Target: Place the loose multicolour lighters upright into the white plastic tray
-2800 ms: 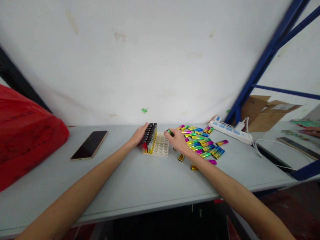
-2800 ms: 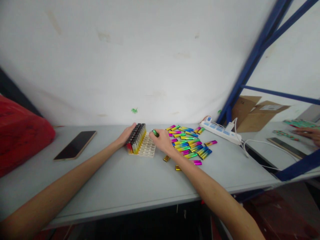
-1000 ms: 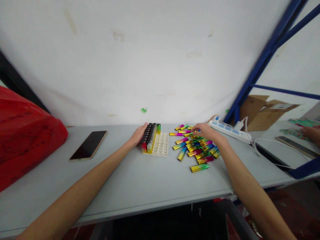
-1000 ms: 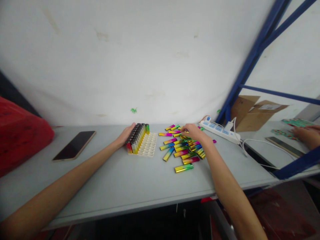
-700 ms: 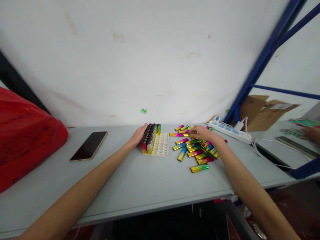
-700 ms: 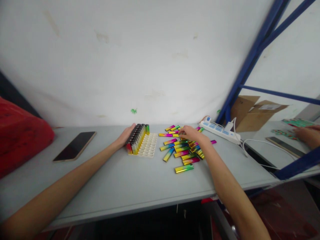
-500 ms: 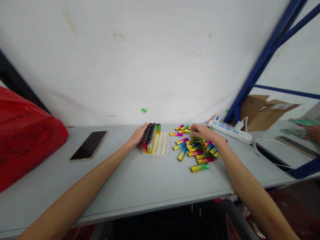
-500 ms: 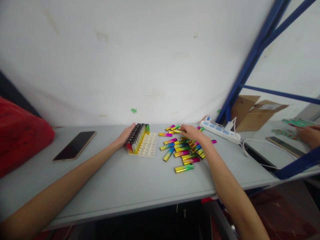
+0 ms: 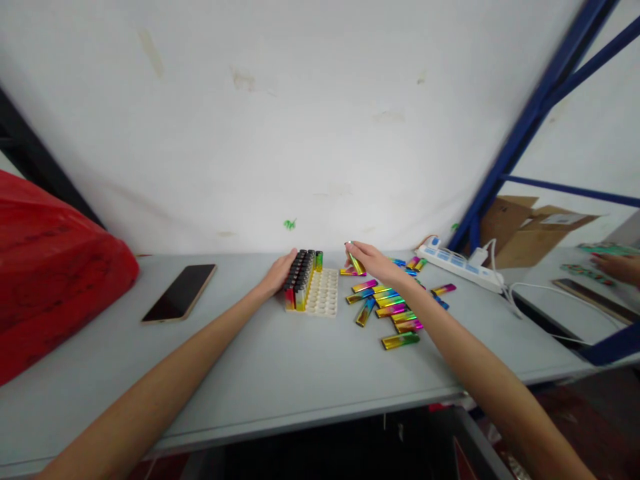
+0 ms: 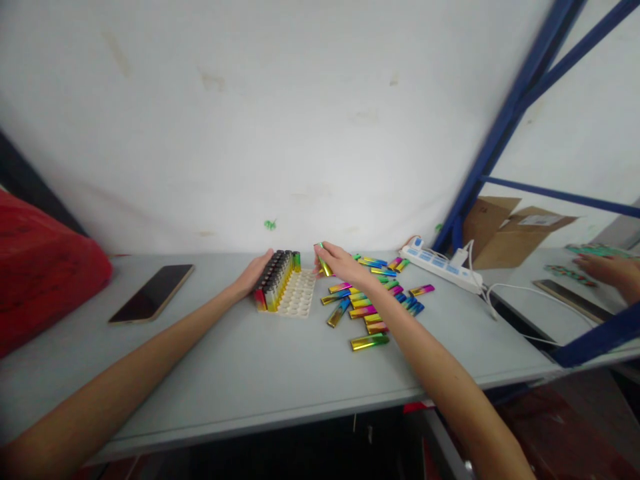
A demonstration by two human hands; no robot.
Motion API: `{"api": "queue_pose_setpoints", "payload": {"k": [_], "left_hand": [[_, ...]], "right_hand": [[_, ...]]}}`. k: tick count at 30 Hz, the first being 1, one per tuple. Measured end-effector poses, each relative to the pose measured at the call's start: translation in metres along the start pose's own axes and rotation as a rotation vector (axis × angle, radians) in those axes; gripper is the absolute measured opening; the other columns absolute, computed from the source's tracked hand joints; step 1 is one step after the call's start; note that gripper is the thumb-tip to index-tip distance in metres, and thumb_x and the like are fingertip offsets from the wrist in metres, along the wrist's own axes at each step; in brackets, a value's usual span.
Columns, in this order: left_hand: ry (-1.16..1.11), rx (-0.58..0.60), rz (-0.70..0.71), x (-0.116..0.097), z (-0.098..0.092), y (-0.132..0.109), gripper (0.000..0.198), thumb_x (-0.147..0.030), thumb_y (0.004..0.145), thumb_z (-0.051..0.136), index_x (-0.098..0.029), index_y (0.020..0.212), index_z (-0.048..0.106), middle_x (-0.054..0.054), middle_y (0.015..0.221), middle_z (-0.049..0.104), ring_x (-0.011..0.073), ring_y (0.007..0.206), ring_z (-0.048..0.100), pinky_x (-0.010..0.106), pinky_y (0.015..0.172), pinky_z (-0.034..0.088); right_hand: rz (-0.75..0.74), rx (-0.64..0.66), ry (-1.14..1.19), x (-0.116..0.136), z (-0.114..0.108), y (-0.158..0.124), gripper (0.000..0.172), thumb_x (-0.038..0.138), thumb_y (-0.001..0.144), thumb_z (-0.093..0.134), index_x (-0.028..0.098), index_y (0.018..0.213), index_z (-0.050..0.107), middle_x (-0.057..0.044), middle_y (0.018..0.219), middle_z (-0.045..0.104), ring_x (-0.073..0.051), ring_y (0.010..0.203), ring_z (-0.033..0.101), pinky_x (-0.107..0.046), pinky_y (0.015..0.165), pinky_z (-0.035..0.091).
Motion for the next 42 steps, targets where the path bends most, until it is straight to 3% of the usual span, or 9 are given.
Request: {"api": "queue_pose_setpoints", "payload": {"k": [2, 4, 6, 11, 17, 25, 31, 36, 42], "left_hand": [[0.001, 0.007, 0.002, 0.003, 0.001, 0.001, 0.083, -0.087, 0.082, 0.036, -0.013, 0.091, 0.072, 0.01, 0.093, 0.077, 0.0289, 0.094, 0.065, 0.037, 0.091, 0.048], [-0.003, 0.01, 0.006, 0.005, 0.001, 0.002, 0.083, -0.086, 0.082, 0.035, -0.013, 0.092, 0.072, 0.01, 0.094, 0.077, 0.0288, 0.094, 0.065, 0.038, 0.091, 0.049], [-0.006, 0.01, 0.001, 0.006, 0.001, 0.003, 0.083, -0.086, 0.082, 0.036, -0.012, 0.093, 0.073, 0.01, 0.094, 0.077, 0.029, 0.095, 0.066, 0.038, 0.091, 0.049], [-0.024, 0.012, -0.017, 0.005, 0.002, 0.002, 0.083, -0.086, 0.081, 0.038, -0.012, 0.092, 0.073, 0.01, 0.096, 0.077, 0.0296, 0.096, 0.066, 0.037, 0.091, 0.049], [-0.013, 0.013, -0.011, 0.004, 0.002, 0.002, 0.084, -0.087, 0.081, 0.037, -0.012, 0.092, 0.073, 0.01, 0.098, 0.077, 0.0301, 0.098, 0.065, 0.038, 0.092, 0.049], [-0.034, 0.025, 0.01, 0.002, 0.002, 0.001, 0.087, -0.089, 0.081, 0.035, -0.011, 0.096, 0.073, 0.011, 0.096, 0.077, 0.0297, 0.097, 0.065, 0.039, 0.092, 0.049], [-0.033, 0.019, 0.015, -0.003, 0.003, -0.001, 0.088, -0.09, 0.078, 0.038, -0.011, 0.095, 0.074, 0.01, 0.094, 0.077, 0.0302, 0.095, 0.065, 0.039, 0.092, 0.049], [-0.02, 0.017, -0.002, -0.002, 0.003, -0.001, 0.088, -0.089, 0.079, 0.037, -0.011, 0.092, 0.074, 0.011, 0.095, 0.077, 0.0299, 0.094, 0.065, 0.039, 0.09, 0.048], [-0.039, 0.008, -0.006, 0.002, 0.002, 0.001, 0.087, -0.089, 0.079, 0.039, -0.01, 0.093, 0.074, 0.012, 0.091, 0.077, 0.0305, 0.094, 0.065, 0.04, 0.09, 0.048]], "right_hand": [[0.013, 0.11, 0.055, 0.002, 0.022, 0.002, 0.045, 0.065, 0.091, 0.049, 0.021, 0.091, 0.052, 0.002, 0.076, 0.059, -0.011, 0.059, 0.054, -0.024, 0.057, 0.045], [0.021, 0.124, 0.055, 0.0, 0.035, 0.002, 0.043, 0.065, 0.092, 0.046, 0.022, 0.095, 0.052, 0.006, 0.067, 0.051, -0.009, 0.049, 0.044, -0.022, 0.05, 0.039], [0.006, 0.044, -0.032, -0.004, 0.04, 0.002, 0.044, 0.065, 0.093, 0.044, 0.022, 0.09, 0.052, 0.009, 0.059, 0.04, -0.009, 0.046, 0.034, -0.021, 0.046, 0.03], [-0.095, -0.15, -0.296, -0.006, 0.04, -0.009, 0.052, 0.063, 0.092, 0.046, 0.021, 0.061, 0.039, 0.006, 0.055, 0.033, -0.01, 0.053, 0.033, -0.025, 0.051, 0.025], [-0.107, -0.255, -0.414, -0.008, 0.041, -0.016, 0.045, 0.048, 0.088, 0.046, 0.021, 0.056, 0.031, 0.005, 0.056, 0.024, -0.009, 0.054, 0.028, -0.026, 0.054, 0.019], [-0.144, -0.277, -0.441, -0.008, 0.044, -0.016, 0.04, 0.042, 0.089, 0.045, 0.021, 0.057, 0.032, 0.005, 0.056, 0.026, -0.01, 0.056, 0.034, -0.026, 0.055, 0.021], [-0.219, -0.161, -0.455, 0.002, 0.045, -0.017, 0.038, 0.049, 0.102, 0.038, 0.021, 0.078, 0.047, 0.005, 0.065, 0.05, -0.012, 0.062, 0.046, -0.024, 0.061, 0.03], [-0.342, -0.107, -0.773, 0.012, 0.044, -0.009, 0.046, 0.05, 0.105, 0.036, 0.019, 0.074, 0.052, -0.002, 0.072, 0.056, -0.015, 0.068, 0.049, -0.027, 0.067, 0.032], [-0.205, -0.055, -0.928, 0.004, 0.046, 0.011, 0.042, 0.044, 0.105, 0.043, 0.017, 0.079, 0.062, -0.003, 0.068, 0.064, -0.015, 0.062, 0.053, -0.028, 0.063, 0.027]]}}
Point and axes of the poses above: each hand's wrist, its own y-axis towards the middle knuckle, its own z-axis out of the palm, x = y × z, the point moved 7 cm from there along y, towards the middle knuckle
